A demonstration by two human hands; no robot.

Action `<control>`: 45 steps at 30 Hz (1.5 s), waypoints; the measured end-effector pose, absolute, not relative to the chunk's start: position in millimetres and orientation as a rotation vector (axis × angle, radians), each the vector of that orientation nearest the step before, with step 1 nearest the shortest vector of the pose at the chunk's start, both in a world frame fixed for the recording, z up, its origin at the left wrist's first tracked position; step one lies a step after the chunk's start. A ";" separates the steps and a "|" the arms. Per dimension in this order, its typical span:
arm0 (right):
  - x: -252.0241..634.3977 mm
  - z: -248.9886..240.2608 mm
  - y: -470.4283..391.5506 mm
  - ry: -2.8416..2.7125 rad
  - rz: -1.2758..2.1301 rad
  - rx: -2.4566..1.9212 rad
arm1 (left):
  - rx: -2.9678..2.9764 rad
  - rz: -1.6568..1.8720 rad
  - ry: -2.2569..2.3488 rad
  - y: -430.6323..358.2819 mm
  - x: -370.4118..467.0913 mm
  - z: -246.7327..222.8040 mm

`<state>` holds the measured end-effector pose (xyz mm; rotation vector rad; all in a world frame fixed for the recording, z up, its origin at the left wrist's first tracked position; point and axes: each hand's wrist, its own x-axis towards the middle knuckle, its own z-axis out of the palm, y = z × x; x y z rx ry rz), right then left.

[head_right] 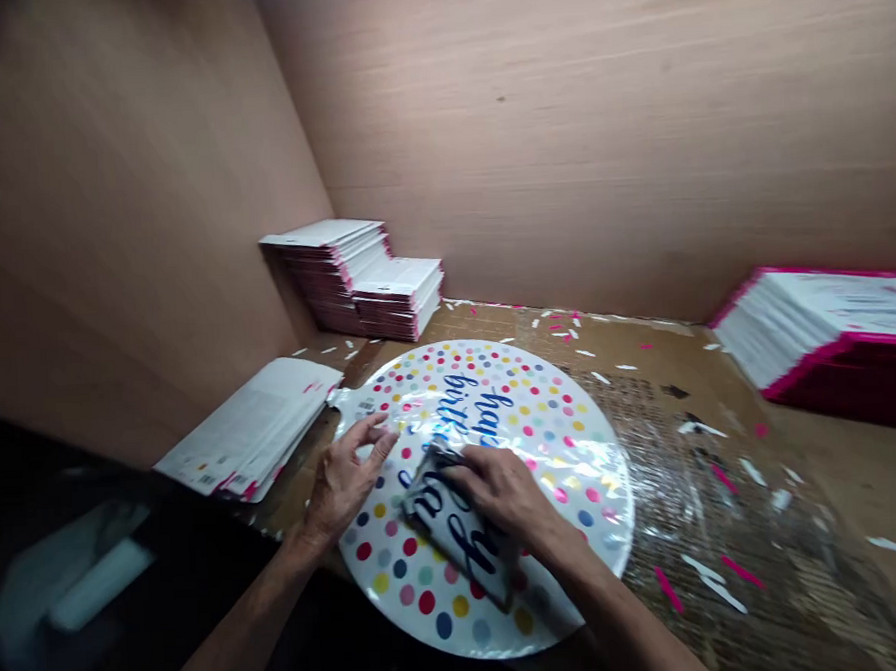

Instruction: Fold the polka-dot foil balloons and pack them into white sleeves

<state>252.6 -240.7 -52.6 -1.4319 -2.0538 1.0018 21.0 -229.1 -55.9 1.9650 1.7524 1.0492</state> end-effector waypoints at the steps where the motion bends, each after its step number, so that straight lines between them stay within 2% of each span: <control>1: 255.8 -56.4 -244.3 -2.016 1.014 -1.450 | 2.051 0.980 1.949 -228.7 -2.3 -53.8; 3: 266.3 -65.9 -251.0 -1.945 1.090 -1.497 | 2.147 0.634 2.408 -228.0 -49.8 -48.2; 5: 278.0 -75.1 -257.3 -1.899 1.183 -1.522 | 2.077 0.169 2.676 -226.4 -88.4 -43.0; 7: 286.2 -80.8 -263.3 -1.866 1.238 -1.508 | 2.017 -0.107 2.679 -222.3 -111.9 -40.0; 11: 288.2 -82.5 -269.8 -1.801 1.263 -1.462 | 2.082 -0.247 2.503 -208.6 -127.5 -33.9; 17: 284.2 -74.5 -269.9 -1.739 1.228 -1.420 | 2.117 -0.256 2.556 -204.7 -123.3 4.8; 20: 297.8 -63.6 -282.7 -1.774 1.092 -1.395 | 2.296 -0.045 2.561 -215.3 -94.2 13.9; 22: 312.2 -55.9 -298.9 -1.808 0.926 -1.354 | 2.593 0.270 2.308 -221.2 -64.6 5.2; 24: 324.5 -50.1 -318.3 -1.878 0.738 -1.275 | 2.832 0.573 1.856 -222.4 -32.5 -13.2; 27: 327.0 -49.7 -343.7 -2.122 0.545 -1.188 | 2.893 0.704 1.264 -214.9 10.5 -45.3; 30: 312.6 -61.3 -355.6 -2.344 0.489 -1.228 | 2.849 0.628 1.000 -206.7 42.1 -66.6; 35: 295.5 -75.5 -356.4 -2.369 0.508 -1.374 | 2.828 0.471 0.926 -216.1 75.4 -68.4; 45: 297.2 -75.9 -352.1 -2.376 0.439 -1.307 | 3.305 -0.272 0.719 -227.0 106.4 -54.5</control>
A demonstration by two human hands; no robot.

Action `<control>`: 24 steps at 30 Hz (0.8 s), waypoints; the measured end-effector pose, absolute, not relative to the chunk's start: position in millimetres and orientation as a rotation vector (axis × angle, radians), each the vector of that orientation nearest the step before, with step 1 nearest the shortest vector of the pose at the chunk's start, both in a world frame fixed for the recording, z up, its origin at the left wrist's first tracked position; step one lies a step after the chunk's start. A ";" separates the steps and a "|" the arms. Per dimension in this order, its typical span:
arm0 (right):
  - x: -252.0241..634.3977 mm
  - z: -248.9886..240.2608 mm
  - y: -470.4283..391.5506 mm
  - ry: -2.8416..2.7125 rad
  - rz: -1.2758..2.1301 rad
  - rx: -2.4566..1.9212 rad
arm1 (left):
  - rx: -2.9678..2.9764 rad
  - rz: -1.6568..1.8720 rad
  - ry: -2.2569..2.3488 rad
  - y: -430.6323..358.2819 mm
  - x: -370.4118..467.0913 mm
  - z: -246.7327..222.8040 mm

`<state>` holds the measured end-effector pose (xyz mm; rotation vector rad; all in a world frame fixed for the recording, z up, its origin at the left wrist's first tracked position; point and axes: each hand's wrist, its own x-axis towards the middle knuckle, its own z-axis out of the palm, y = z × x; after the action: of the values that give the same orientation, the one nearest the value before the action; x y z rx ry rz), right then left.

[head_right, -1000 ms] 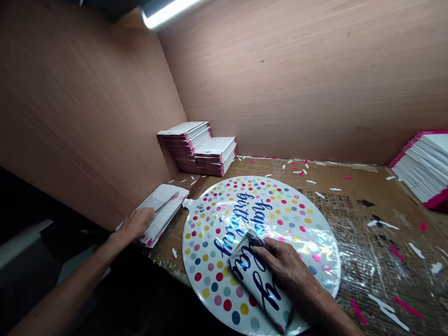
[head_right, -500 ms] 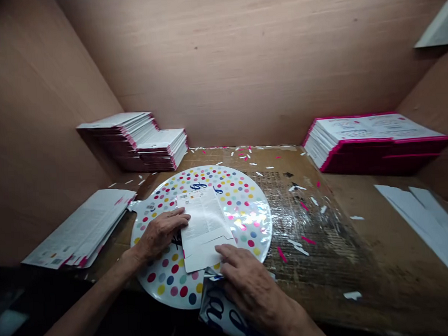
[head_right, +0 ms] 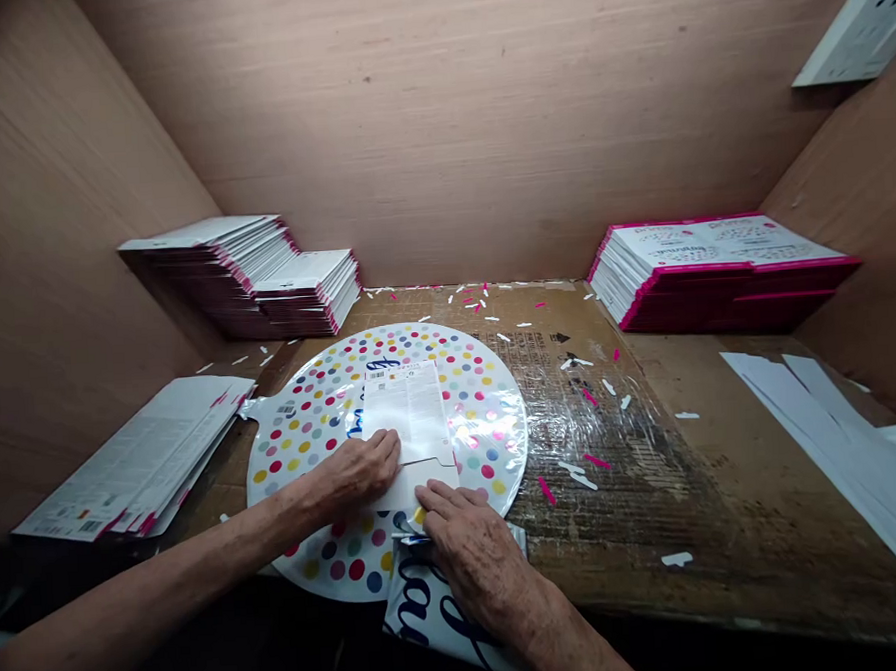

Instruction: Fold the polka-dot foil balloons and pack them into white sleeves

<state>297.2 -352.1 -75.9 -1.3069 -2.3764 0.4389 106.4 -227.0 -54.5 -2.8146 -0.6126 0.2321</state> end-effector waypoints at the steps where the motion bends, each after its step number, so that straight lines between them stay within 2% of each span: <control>1: 297.2 -74.4 -351.2 -2.366 0.428 -1.297 | -2.788 0.268 -0.589 -228.2 108.5 -54.1; 5: 299.8 -64.8 -342.5 -2.160 0.383 -1.397 | -2.771 0.253 -0.585 -234.3 113.3 -56.5; 11: 305.0 -74.7 -324.8 -1.766 0.140 -1.664 | -2.720 -0.124 -0.634 -236.3 115.1 -56.4; 16: 311.9 -83.4 -311.5 -1.823 0.242 -1.786 | -2.655 -0.236 -0.566 -232.9 121.2 -41.1; 21: 315.7 -74.7 -292.9 -1.640 0.309 -1.905 | -2.604 -0.298 -0.505 -235.5 127.5 -29.7; 24: 315.7 -70.2 -287.3 -1.451 0.330 -1.811 | -2.635 -0.654 -0.639 -245.8 129.3 -30.8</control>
<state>315.7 -287.3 -70.2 -1.8109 -1.4507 0.3297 129.3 -245.8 -30.8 -2.6353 -0.6391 -0.6543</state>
